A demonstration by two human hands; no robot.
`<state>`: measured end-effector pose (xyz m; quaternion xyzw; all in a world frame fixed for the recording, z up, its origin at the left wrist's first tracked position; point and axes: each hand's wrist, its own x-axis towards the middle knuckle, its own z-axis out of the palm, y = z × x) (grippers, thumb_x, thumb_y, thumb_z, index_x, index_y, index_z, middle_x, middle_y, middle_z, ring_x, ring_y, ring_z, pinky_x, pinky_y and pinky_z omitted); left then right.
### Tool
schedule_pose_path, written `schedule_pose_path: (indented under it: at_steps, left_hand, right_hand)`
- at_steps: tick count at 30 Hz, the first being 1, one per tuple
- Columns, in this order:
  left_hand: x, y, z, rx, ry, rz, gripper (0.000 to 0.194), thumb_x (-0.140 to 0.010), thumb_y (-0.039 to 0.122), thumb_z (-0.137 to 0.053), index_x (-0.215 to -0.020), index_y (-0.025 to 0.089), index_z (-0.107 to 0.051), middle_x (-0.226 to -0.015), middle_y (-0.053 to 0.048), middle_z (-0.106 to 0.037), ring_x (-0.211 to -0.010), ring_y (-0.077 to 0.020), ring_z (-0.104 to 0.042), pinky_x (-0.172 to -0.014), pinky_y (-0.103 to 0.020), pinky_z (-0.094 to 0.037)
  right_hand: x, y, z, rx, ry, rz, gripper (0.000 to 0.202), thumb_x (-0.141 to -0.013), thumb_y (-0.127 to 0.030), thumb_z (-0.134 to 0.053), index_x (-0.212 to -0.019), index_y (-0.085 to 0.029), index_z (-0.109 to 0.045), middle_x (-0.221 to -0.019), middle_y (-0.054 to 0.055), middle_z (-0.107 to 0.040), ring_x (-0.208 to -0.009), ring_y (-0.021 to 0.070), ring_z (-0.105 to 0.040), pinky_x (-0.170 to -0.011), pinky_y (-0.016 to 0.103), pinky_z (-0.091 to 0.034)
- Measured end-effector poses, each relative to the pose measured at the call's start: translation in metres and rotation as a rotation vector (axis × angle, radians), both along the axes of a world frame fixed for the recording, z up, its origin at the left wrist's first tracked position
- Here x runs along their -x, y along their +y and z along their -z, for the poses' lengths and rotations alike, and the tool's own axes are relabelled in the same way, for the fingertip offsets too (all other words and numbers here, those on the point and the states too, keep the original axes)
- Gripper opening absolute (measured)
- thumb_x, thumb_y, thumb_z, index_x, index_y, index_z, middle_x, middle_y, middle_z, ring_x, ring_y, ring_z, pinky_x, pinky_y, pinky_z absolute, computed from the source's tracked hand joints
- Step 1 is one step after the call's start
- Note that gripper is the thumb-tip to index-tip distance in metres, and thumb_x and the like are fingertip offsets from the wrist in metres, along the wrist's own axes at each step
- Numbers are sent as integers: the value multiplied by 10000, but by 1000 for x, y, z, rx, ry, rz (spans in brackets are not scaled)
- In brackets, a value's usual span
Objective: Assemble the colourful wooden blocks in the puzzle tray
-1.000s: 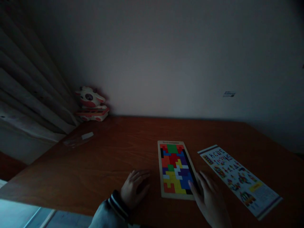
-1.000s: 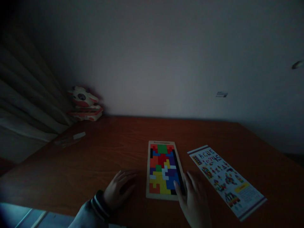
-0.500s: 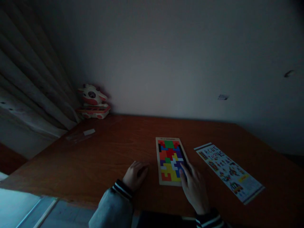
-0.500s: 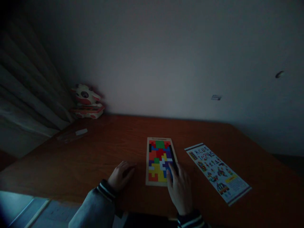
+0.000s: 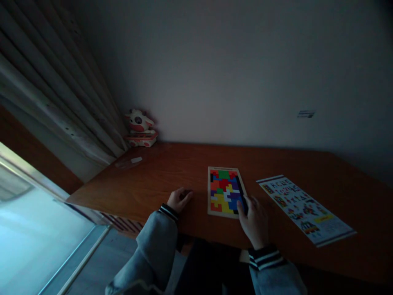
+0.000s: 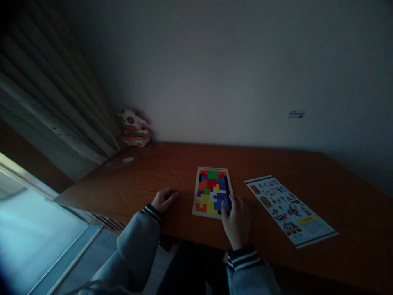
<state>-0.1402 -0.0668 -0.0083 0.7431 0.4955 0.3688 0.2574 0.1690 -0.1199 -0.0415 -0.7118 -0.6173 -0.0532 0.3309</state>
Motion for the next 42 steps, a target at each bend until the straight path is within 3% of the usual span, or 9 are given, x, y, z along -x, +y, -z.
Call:
schedule_pose_path:
  at_steps: [4,14,17,21,25,28,34,38,42]
  left_hand:
    - [-3,-7,-1,-30,33,-11,355,-909,459,-566,-1005,149,-709,-864,-74,-733,-732,-174,-675,-677,-265,-528]
    - [-3,-12,-2,-110,79,-13,303,-916,417,-554,-911,156,-707,-809,-75,-695,-729,-178,-635,-682,-288,-514]
    - [-7,-13,-2,-194,127,8,252,-924,369,-550,-947,171,-704,-860,-80,-715,-785,-188,-650,-744,-315,-523]
    - [-30,-16,1,-273,248,42,228,-910,342,-570,-1022,197,-705,-980,-89,-731,-895,-219,-654,-871,-389,-509]
    - [-54,-21,3,-220,340,75,356,-889,392,-598,-1194,219,-660,-1235,-101,-669,-1081,-275,-609,-960,-457,-474]
    - [-60,-24,5,-172,400,83,528,-845,496,-638,-1299,228,-602,-1385,-116,-572,-1204,-329,-543,-1001,-519,-438]
    - [-57,-26,7,-181,398,171,842,-682,699,-703,-1363,225,-555,-1385,-146,-568,-1240,-376,-521,-1041,-573,-389]
    - [-58,-26,5,-188,404,185,784,-718,629,-703,-1368,217,-551,-1385,-153,-567,-1234,-372,-529,-1037,-564,-403]
    - [-59,-25,4,-170,427,197,659,-823,505,-641,-1402,217,-513,-1400,-135,-559,-1237,-342,-534,-1014,-532,-440]
  right_hand:
    - [1,-4,2,-21,-50,40,573,-961,-527,-353,-1250,-87,-580,-1223,206,-638,-1102,331,-586,-970,469,-397]
    - [-10,-7,6,-83,23,-96,586,-947,-578,-394,-1234,-101,-577,-1173,204,-675,-1039,327,-628,-931,476,-436]
    - [-12,-8,5,-80,6,-110,610,-943,-599,-389,-1237,-99,-579,-1207,206,-661,-1071,337,-615,-945,485,-431]
    - [-11,-10,4,-70,25,-110,631,-940,-617,-374,-1235,-98,-580,-1165,200,-675,-1033,328,-626,-927,473,-447]
    - [-6,-14,0,-27,-64,31,730,-928,-642,-326,-1239,-32,-580,-1217,268,-623,-1116,388,-570,-972,547,-397]
    - [-1,-18,-3,16,-144,129,801,-922,-658,-258,-1228,3,-593,-1287,314,-565,-1192,444,-504,-1012,622,-326]
    - [1,-20,-1,62,-123,129,715,-916,-666,-264,-1153,-115,-654,-1306,233,-586,-1171,412,-540,-1035,627,-307]
    - [-3,-17,-2,16,-23,114,721,-915,-703,-268,-1081,-123,-660,-1246,217,-635,-1146,393,-567,-1047,616,-305]
    - [-7,-15,-7,-71,177,48,660,-900,-701,-369,-1066,-130,-655,-1148,200,-686,-1086,348,-613,-994,526,-408]
